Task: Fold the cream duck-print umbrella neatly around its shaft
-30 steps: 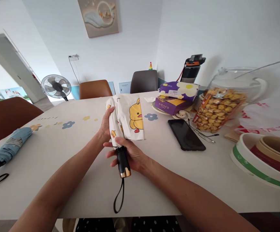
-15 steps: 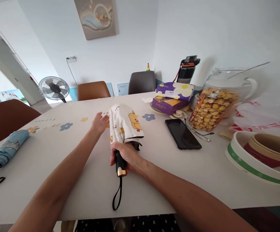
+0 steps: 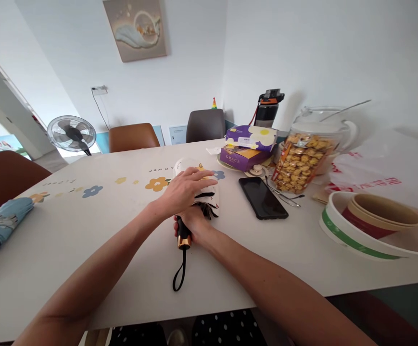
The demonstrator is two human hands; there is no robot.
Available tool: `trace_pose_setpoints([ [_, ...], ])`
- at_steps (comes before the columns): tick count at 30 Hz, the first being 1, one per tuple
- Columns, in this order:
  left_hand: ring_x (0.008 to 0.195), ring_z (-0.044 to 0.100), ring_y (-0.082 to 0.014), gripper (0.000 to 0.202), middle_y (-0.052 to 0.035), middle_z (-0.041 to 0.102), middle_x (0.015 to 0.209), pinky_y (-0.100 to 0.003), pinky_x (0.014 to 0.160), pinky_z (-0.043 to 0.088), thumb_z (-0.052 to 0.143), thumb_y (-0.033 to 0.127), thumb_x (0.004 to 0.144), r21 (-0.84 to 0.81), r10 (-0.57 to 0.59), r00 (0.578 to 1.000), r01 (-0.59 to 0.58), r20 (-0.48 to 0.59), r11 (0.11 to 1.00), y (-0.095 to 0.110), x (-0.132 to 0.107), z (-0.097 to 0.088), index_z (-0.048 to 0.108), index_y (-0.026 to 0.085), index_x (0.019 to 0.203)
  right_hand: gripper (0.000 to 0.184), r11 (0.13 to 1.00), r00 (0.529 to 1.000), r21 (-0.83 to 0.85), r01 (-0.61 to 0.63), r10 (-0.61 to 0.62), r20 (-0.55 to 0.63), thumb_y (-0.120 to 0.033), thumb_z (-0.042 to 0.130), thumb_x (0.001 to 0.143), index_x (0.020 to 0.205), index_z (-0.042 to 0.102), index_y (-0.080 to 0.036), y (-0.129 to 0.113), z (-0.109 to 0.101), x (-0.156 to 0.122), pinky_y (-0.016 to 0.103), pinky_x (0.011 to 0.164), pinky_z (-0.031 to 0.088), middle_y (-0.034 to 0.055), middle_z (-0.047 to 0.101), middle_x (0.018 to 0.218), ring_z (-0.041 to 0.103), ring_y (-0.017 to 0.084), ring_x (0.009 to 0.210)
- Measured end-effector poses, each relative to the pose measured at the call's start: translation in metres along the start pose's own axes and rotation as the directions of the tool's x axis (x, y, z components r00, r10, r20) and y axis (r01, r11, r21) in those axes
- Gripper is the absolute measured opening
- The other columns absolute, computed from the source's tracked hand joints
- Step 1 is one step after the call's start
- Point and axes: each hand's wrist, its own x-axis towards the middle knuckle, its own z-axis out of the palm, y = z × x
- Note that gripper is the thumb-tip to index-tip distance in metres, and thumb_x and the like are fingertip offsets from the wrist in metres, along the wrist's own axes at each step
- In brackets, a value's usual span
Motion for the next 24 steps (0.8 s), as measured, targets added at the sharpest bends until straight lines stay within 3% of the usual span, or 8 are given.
trace_pose_setpoints([
  [3,0.097,0.048,-0.022,0.045,-0.0029,0.064,0.1,-0.04,0.091,0.034,0.037,0.008,0.081,-0.044,0.028,0.997,-0.025,0.072,0.999,-0.01,0.009,0.002,0.065,0.033,0.107,0.013,1.0,1.0,-0.02,0.008,-0.008,0.016,-0.011,0.056,0.071,0.067,0.045,-0.016,0.0,-0.001,-0.001,0.025,0.029,0.043,-0.0029,0.048,0.051,0.049,0.011,0.038],
  [5,0.088,0.049,-0.0224,0.042,-0.0048,0.062,0.08,-0.041,0.091,0.031,0.04,0.01,0.078,-0.061,0.031,0.991,-0.023,0.13,0.998,-0.016,0.016,-0.001,0.068,0.032,0.102,0.014,0.999,1.0,-0.031,0.012,-0.012,0.021,-0.013,0.059,0.07,0.066,0.046,-0.015,0.001,-0.002,-0.002,0.025,0.029,0.044,-0.0027,0.048,0.051,0.049,0.011,0.038],
  [7,0.086,0.048,-0.0223,0.038,-0.0051,0.061,0.078,-0.041,0.091,0.03,0.044,0.012,0.074,-0.1,0.041,0.985,-0.025,0.165,0.995,-0.019,0.021,-0.004,0.07,0.031,0.096,0.015,0.999,0.999,-0.05,0.019,-0.018,0.027,-0.015,0.062,0.069,0.066,0.047,-0.015,0.001,-0.003,-0.003,0.025,0.029,0.043,-0.0024,0.048,0.05,0.049,0.011,0.037],
  [10,0.089,0.048,-0.0224,0.027,-0.0041,0.063,0.09,-0.039,0.088,0.031,0.052,0.015,0.068,-0.193,0.078,0.977,-0.039,0.198,0.98,-0.02,0.027,-0.007,0.07,0.03,0.08,0.018,0.995,0.999,-0.098,0.026,-0.022,0.043,-0.016,0.065,0.067,0.066,0.047,-0.015,0.001,-0.003,-0.006,0.025,0.029,0.043,-0.0014,0.05,0.051,0.05,0.012,0.039],
  [14,0.081,0.048,-0.0225,0.014,-0.0045,0.059,0.069,-0.038,0.084,0.034,0.053,0.013,0.063,-0.159,0.052,0.967,-0.012,0.251,0.987,-0.021,0.031,-0.007,0.058,0.023,0.055,0.02,0.994,0.998,-0.103,0.021,-0.015,0.056,-0.016,0.067,0.065,0.066,0.047,-0.015,-0.001,-0.004,-0.008,0.024,0.03,0.043,-0.002,0.05,0.052,0.049,0.011,0.039],
  [19,0.084,0.049,-0.0233,0.014,-0.0036,0.057,0.071,-0.036,0.078,0.038,0.05,0.009,0.062,-0.025,-0.104,0.99,0.106,0.092,0.994,-0.018,0.025,-0.02,0.055,0.022,0.062,0.018,0.998,0.998,-0.062,0.013,-0.008,0.07,-0.015,0.065,0.069,0.066,0.047,-0.015,-0.002,-0.004,-0.006,0.024,0.029,0.042,-0.003,0.047,0.05,0.046,0.01,0.036],
  [21,0.083,0.05,-0.0208,0.016,-0.0018,0.059,0.077,-0.031,0.073,0.041,0.051,0.008,0.06,-0.129,-0.201,0.98,0.198,-0.006,0.972,-0.016,0.017,-0.027,0.056,0.022,0.067,0.016,0.999,0.997,-0.033,0.004,-0.001,0.075,-0.015,0.064,0.07,0.067,0.048,-0.015,-0.002,-0.005,-0.005,0.023,0.03,0.042,-0.0029,0.048,0.051,0.046,0.009,0.037],
  [24,0.07,0.051,-0.0145,0.021,0.0001,0.062,0.082,-0.025,0.059,0.042,0.052,0.005,0.056,-0.394,-0.362,0.924,0.289,-0.125,0.873,-0.017,0.001,-0.035,0.056,0.021,0.069,0.013,0.999,0.997,0.019,-0.028,0.027,0.073,-0.015,0.063,0.071,0.068,0.05,-0.014,-0.003,-0.006,-0.004,0.023,0.031,0.043,-0.0019,0.049,0.054,0.047,0.009,0.039],
])
